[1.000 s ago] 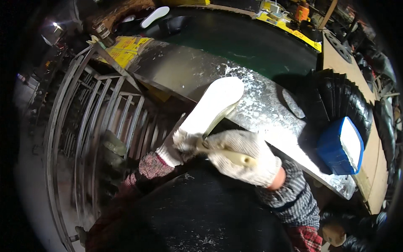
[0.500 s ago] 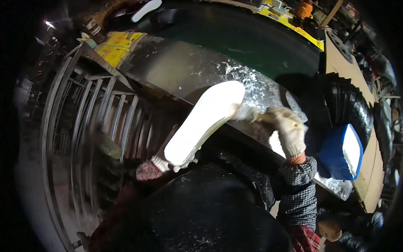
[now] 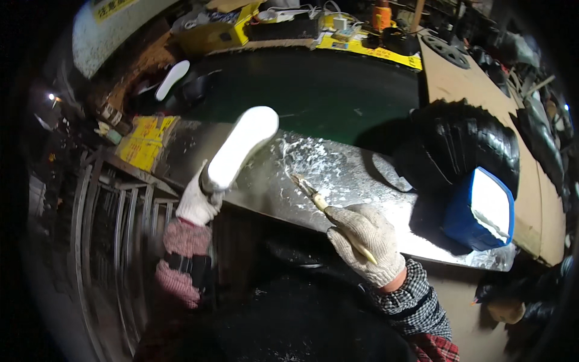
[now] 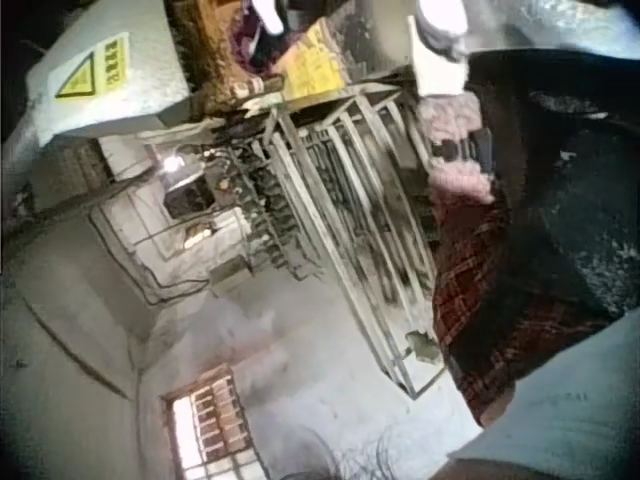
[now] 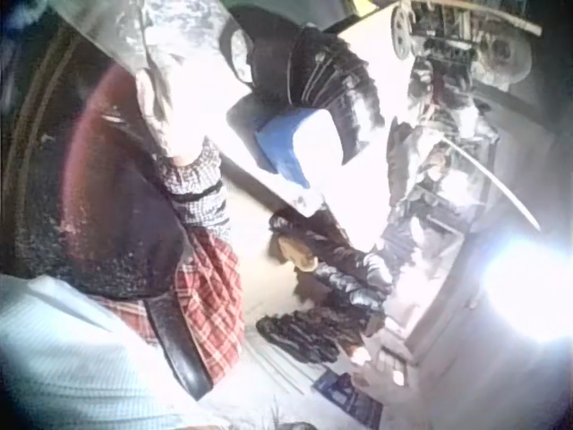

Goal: Applying adhesive to shoe soles and components using a brush on a factory conveyor line.

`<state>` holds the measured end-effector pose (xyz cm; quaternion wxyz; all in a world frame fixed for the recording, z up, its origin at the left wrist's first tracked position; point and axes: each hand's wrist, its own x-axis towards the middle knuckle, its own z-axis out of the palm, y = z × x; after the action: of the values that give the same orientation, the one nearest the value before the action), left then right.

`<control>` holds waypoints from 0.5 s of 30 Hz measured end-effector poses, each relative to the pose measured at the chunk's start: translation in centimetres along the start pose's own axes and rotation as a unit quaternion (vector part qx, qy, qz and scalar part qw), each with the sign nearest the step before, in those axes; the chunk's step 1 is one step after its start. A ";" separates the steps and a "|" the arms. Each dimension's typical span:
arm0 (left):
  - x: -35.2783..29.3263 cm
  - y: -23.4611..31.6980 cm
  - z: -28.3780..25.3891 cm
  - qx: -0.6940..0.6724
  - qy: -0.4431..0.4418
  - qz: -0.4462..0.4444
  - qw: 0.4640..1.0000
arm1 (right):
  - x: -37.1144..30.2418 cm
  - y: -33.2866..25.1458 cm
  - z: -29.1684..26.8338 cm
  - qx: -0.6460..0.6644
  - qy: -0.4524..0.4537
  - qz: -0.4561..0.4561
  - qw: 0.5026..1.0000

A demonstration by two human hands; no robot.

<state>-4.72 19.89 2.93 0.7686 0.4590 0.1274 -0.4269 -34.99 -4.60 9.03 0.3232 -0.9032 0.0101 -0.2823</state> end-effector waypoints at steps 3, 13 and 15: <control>3.4 1.4 2.8 -0.139 0.011 0.108 0.984 | -1.1 0.7 -1.9 -0.021 0.093 -0.014 0.995; 6.9 -15.6 27.1 0.218 -0.267 0.046 0.938 | -6.9 3.5 -7.8 -0.139 0.267 -0.096 0.949; 9.2 -18.2 30.0 0.088 -0.282 -0.151 0.943 | -11.1 4.3 -7.9 0.096 0.159 0.117 0.976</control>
<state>-19.14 -13.43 3.00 0.6560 0.3608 -0.0647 -0.6598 -47.69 -10.34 5.88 0.4332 -0.8043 0.1400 -0.3819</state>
